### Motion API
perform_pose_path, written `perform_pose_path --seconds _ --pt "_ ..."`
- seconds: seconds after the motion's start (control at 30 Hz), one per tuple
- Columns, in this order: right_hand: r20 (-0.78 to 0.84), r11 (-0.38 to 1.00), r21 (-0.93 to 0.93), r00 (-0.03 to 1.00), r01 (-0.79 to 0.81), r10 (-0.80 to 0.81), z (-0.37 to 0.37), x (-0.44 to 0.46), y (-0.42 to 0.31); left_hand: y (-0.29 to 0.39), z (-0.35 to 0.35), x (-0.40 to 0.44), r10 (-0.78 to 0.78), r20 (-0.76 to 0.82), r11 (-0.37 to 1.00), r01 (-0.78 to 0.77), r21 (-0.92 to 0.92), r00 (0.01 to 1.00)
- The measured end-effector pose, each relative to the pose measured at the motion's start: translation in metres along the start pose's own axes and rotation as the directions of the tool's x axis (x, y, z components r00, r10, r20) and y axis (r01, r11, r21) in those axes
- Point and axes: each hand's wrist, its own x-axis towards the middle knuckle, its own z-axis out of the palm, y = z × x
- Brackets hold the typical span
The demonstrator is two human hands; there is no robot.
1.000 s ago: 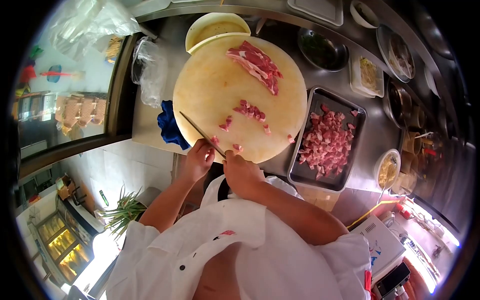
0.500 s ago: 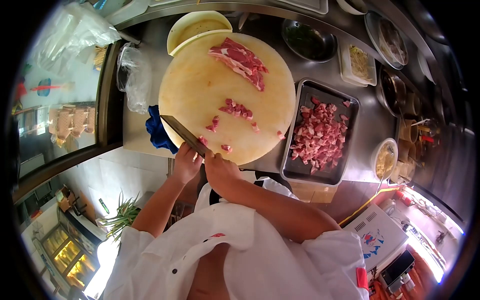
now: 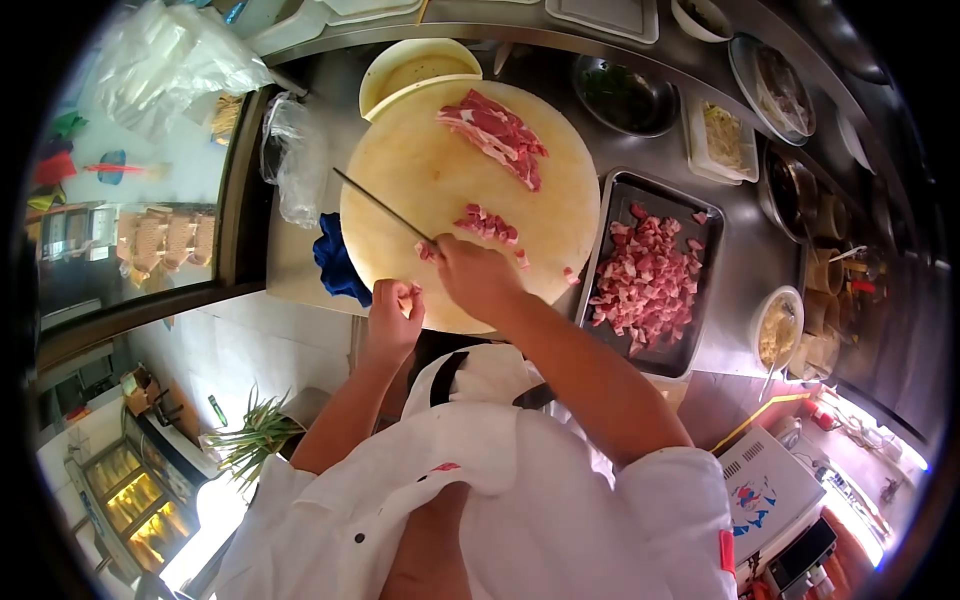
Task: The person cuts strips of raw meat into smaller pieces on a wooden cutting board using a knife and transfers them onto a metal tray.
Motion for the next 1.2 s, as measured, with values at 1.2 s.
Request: perform_pose_path --seconds 1.2 --pt "-0.154 0.299 0.857 0.344 -0.421 0.926 -0.115 -0.296 0.103 0.152 0.131 0.093 0.699 0.276 0.704 -0.703 -0.101 0.660"
